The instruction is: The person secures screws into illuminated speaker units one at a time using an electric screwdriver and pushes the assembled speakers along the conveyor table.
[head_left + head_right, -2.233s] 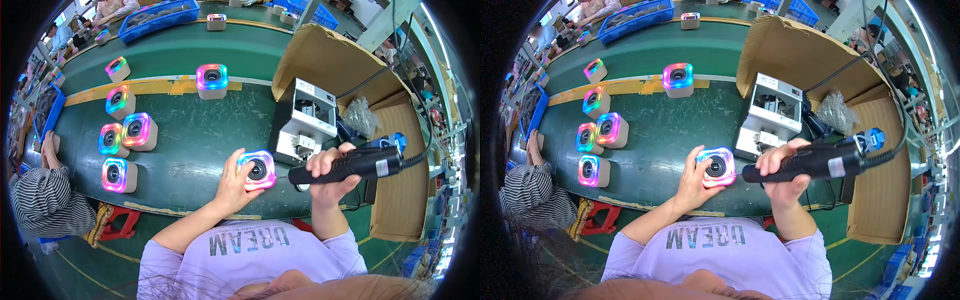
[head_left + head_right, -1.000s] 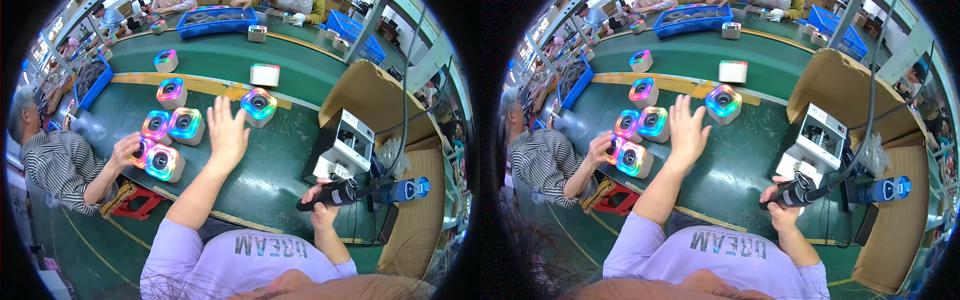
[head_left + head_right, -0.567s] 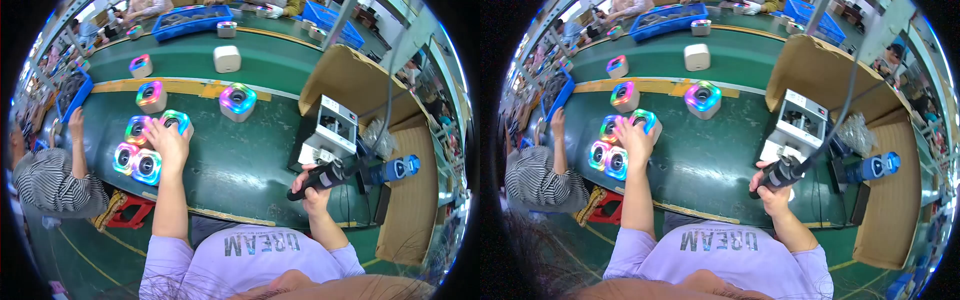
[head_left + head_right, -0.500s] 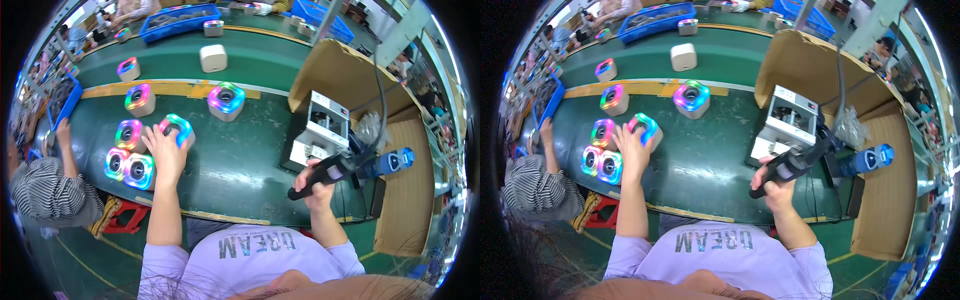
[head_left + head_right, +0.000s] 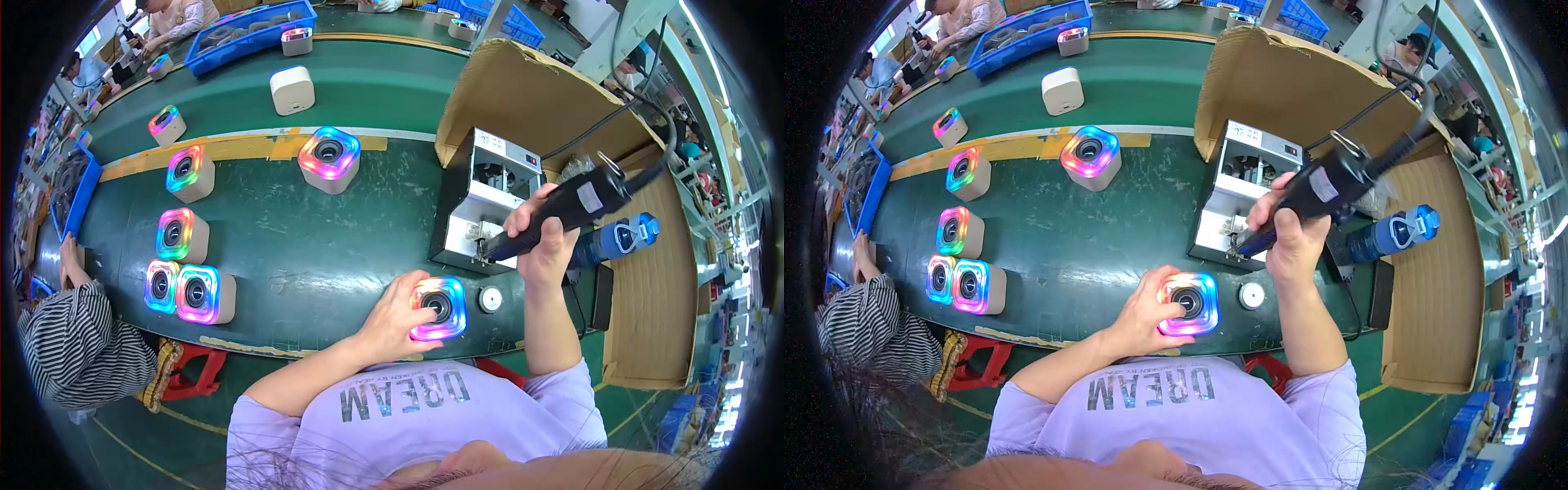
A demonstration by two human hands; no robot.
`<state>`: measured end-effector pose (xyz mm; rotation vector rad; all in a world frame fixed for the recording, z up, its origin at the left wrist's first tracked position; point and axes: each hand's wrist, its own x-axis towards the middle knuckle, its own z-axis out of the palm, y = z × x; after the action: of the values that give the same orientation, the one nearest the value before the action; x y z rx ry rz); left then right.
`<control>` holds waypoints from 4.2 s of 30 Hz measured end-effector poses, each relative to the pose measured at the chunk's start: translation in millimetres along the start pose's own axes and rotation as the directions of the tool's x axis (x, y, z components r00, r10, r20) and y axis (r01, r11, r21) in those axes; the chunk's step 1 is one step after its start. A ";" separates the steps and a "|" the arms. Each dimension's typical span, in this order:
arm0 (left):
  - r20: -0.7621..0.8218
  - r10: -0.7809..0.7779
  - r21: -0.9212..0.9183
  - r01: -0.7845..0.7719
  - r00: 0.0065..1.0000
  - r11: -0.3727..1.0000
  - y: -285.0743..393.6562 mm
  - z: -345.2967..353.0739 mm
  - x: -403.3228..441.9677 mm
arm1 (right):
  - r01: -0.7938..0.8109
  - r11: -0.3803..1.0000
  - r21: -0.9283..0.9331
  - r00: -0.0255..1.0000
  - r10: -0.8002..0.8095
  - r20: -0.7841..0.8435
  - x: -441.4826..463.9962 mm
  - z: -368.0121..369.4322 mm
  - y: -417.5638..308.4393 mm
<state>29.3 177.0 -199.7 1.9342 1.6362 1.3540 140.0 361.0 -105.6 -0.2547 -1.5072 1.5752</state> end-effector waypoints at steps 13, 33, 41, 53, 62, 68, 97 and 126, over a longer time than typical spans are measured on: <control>-0.007 -0.085 -0.051 0.085 0.996 0.995 6.8 2.5 -0.6 | -0.114 0.985 0.127 0.986 0.097 0.136 -27.7 27.6 -4.8; -0.118 -0.074 0.099 0.086 0.990 0.991 -3.2 2.5 -6.2 | 0.153 0.983 -0.104 0.986 -0.159 -0.044 5.9 2.2 -8.4; -0.118 -0.055 0.138 0.071 0.991 0.988 -5.4 0.4 -7.5 | -0.143 0.989 -0.027 0.988 0.142 -0.053 -9.7 5.9 -2.6; -0.116 -0.058 0.126 0.073 0.992 0.989 -4.3 1.1 -7.3 | 0.052 0.996 0.077 0.997 -0.056 0.058 -60.8 29.3 -12.5; 0.039 -0.159 0.064 0.156 0.987 0.986 -1.5 -20.0 -0.1 | -0.048 0.984 0.171 0.968 0.003 0.253 -57.8 35.8 -4.8; 0.214 -0.198 0.223 0.150 0.957 0.963 -2.4 -37.9 6.4 | -0.076 0.985 0.154 0.964 0.033 0.265 -47.5 28.3 -7.1; -0.201 -0.176 0.087 0.197 0.964 0.977 -13.1 -1.8 -3.7 | 0.097 0.963 0.252 0.993 -0.109 0.034 -56.9 37.0 6.3; -0.491 -0.430 0.409 0.637 0.757 0.654 -86.6 -125.5 57.6 | -0.314 0.945 0.088 0.949 0.310 0.056 -73.1 38.6 37.9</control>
<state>-126.5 212.2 -167.4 1.2258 2.7687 1.0662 137.3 288.9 -160.9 -0.4255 -1.4708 1.9084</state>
